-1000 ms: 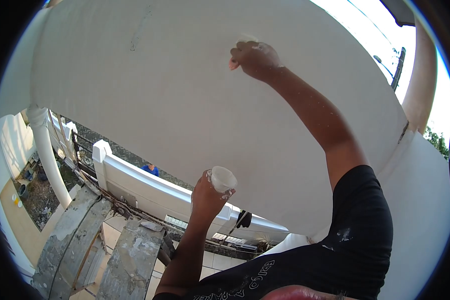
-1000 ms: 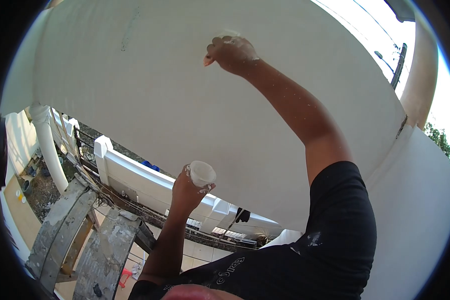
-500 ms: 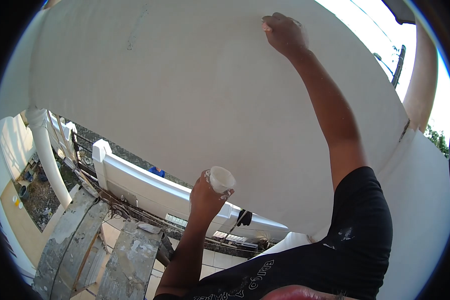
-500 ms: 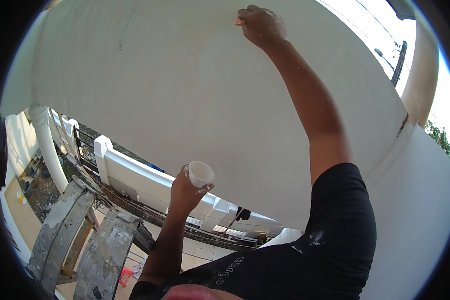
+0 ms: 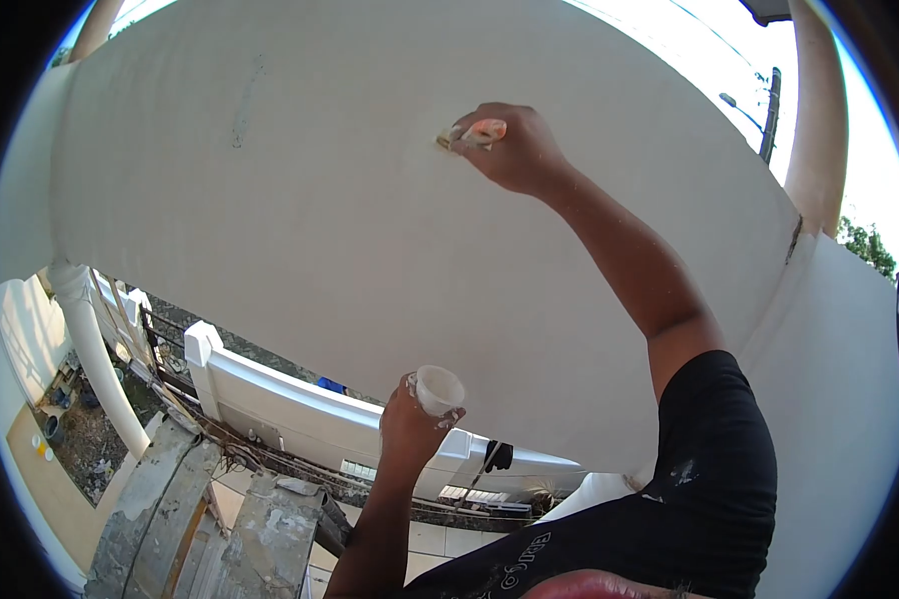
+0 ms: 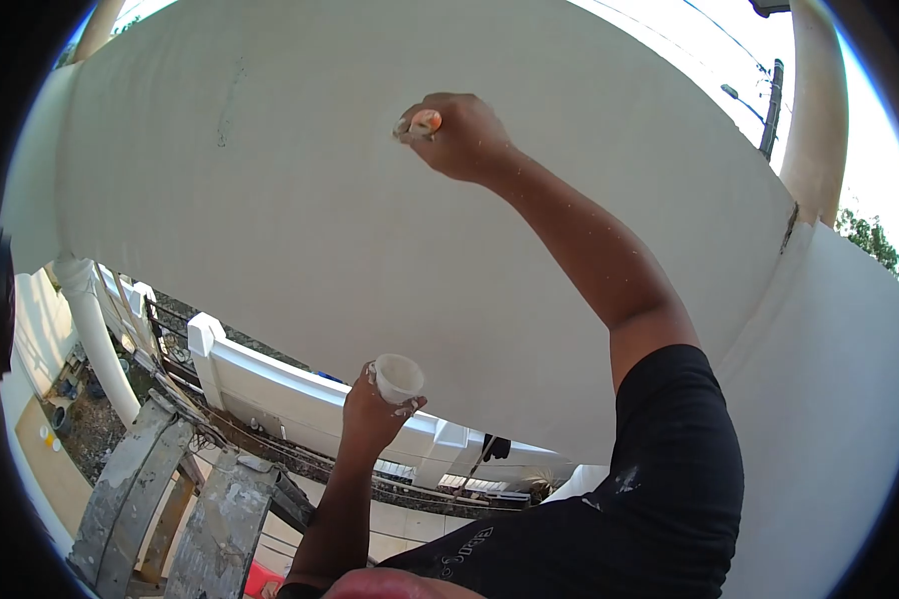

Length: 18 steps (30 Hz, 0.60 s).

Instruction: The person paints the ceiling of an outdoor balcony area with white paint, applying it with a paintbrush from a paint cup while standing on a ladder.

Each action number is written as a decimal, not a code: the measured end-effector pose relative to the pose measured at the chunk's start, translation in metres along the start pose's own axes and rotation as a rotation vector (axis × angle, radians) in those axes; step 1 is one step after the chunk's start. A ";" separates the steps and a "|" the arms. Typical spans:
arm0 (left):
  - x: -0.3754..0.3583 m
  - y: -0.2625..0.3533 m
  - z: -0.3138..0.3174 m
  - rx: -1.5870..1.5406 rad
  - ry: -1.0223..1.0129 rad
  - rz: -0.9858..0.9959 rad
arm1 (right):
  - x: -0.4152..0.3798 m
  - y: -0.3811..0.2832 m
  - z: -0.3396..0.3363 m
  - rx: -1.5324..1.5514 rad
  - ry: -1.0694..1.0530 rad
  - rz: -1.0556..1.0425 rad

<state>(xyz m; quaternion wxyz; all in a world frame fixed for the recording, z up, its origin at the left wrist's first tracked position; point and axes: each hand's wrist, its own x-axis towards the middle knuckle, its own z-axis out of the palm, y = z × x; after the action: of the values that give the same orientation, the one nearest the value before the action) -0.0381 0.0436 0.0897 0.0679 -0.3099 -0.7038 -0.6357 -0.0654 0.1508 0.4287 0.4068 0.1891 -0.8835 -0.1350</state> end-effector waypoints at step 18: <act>-0.002 0.002 0.004 0.021 -0.053 0.019 | 0.022 0.025 -0.015 0.078 -0.071 0.167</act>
<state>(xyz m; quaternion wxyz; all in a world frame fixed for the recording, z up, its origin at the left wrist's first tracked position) -0.0341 0.0462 0.0893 0.0585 -0.3324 -0.7088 -0.6194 -0.0722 0.1618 0.4622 0.3773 0.1254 -0.9147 -0.0725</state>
